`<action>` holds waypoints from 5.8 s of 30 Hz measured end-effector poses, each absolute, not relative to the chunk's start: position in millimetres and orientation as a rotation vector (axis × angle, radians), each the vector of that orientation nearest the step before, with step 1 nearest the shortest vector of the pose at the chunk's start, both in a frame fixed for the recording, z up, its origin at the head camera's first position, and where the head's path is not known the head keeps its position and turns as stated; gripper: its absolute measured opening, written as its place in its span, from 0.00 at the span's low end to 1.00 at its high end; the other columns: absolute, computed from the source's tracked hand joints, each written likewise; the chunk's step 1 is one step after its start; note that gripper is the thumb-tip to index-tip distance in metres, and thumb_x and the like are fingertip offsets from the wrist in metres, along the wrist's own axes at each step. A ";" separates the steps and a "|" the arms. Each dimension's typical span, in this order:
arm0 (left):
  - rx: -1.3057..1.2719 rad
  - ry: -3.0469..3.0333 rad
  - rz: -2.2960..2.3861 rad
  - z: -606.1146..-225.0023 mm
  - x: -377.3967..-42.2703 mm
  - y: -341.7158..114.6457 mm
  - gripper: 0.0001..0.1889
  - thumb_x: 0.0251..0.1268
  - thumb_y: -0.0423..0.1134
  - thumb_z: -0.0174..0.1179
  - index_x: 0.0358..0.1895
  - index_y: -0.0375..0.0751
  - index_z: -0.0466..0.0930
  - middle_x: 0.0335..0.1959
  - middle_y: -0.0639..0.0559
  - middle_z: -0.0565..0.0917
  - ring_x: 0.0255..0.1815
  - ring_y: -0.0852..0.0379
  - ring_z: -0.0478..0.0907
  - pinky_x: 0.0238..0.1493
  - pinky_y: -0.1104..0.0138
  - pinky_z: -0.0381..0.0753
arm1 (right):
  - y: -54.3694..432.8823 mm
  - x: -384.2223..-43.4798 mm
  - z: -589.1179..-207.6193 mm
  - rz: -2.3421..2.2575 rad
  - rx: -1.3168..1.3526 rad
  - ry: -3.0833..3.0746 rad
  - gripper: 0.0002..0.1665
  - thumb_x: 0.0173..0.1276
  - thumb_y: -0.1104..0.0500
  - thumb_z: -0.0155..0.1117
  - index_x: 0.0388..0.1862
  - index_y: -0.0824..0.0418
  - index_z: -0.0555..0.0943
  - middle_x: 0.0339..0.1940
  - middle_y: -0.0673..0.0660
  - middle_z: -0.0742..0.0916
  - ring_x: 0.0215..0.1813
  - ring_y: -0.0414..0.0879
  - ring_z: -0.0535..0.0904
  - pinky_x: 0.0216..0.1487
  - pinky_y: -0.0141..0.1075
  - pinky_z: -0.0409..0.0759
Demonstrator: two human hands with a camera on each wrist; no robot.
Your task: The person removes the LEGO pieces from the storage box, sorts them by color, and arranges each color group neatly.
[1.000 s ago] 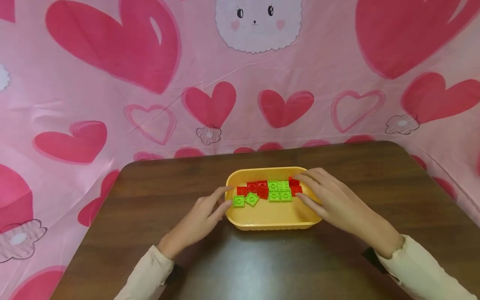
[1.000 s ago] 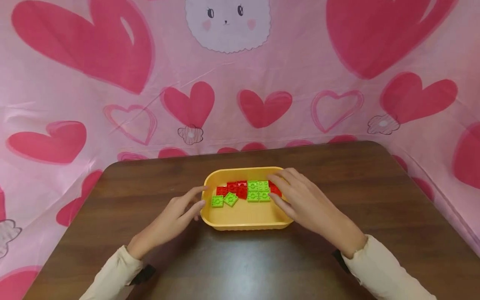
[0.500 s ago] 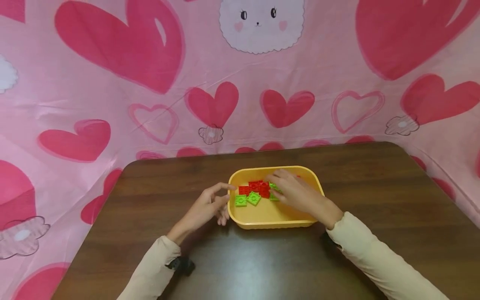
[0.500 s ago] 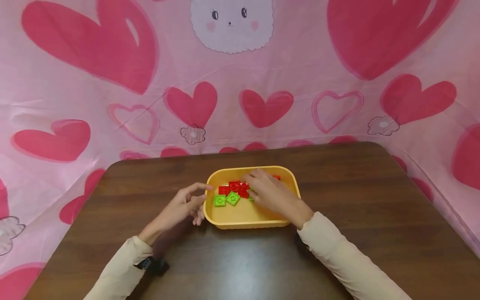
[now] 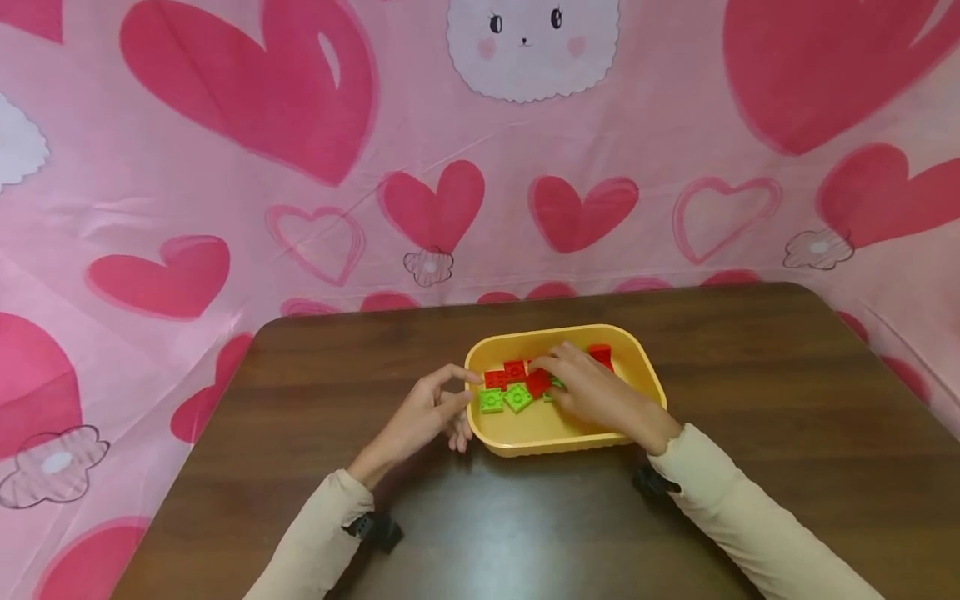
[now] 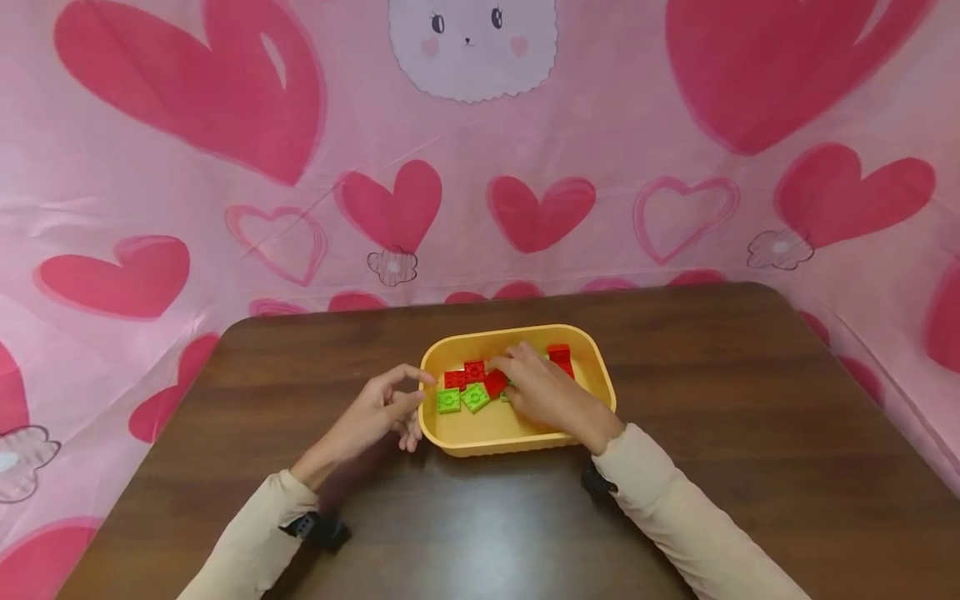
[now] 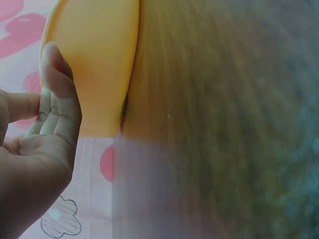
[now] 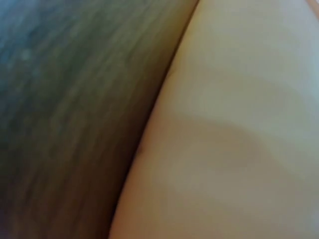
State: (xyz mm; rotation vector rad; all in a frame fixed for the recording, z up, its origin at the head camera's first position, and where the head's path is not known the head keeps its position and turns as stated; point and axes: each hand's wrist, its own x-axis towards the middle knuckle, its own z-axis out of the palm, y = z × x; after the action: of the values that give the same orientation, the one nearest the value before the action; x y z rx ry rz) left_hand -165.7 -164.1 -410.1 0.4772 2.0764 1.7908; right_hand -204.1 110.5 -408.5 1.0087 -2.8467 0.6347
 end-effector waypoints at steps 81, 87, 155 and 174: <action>0.574 2.219 1.742 -412.3 -167.7 -160.2 0.16 0.76 0.30 0.52 0.62 0.29 0.72 0.21 0.38 0.80 0.16 0.49 0.77 0.21 0.60 0.82 | 108.8 -103.2 -355.4 1.114 1.382 -2.727 0.28 0.70 0.37 0.60 0.60 0.50 0.78 0.50 0.39 0.80 0.44 0.35 0.77 0.46 0.31 0.80; 0.562 2.220 1.745 -410.3 -167.8 -160.6 0.17 0.76 0.30 0.53 0.63 0.29 0.72 0.21 0.36 0.80 0.17 0.49 0.77 0.21 0.61 0.82 | 102.5 -98.1 -363.2 0.981 1.433 -2.786 0.25 0.69 0.42 0.66 0.58 0.54 0.81 0.46 0.40 0.82 0.40 0.34 0.77 0.43 0.27 0.79; 0.462 2.093 1.854 -408.4 -170.8 -164.5 0.18 0.75 0.31 0.54 0.63 0.26 0.72 0.22 0.34 0.80 0.17 0.53 0.78 0.19 0.66 0.80 | 161.3 -189.6 -390.4 0.360 0.828 -2.991 0.12 0.61 0.67 0.70 0.44 0.67 0.81 0.31 0.55 0.79 0.33 0.49 0.74 0.44 0.45 0.85; 0.414 2.021 1.920 -411.9 -176.3 -164.8 0.18 0.75 0.33 0.54 0.64 0.32 0.72 0.22 0.39 0.80 0.18 0.53 0.77 0.21 0.68 0.80 | 153.4 -186.1 -393.3 0.235 0.670 -2.976 0.09 0.57 0.68 0.68 0.37 0.64 0.80 0.26 0.58 0.78 0.29 0.52 0.73 0.29 0.46 0.80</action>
State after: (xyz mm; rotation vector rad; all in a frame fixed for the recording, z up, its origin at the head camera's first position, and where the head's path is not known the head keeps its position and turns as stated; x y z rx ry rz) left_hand -176.3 -164.8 -411.9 0.4144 2.0209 1.9205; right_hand -186.1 153.4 -393.3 0.6698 -2.9759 0.2355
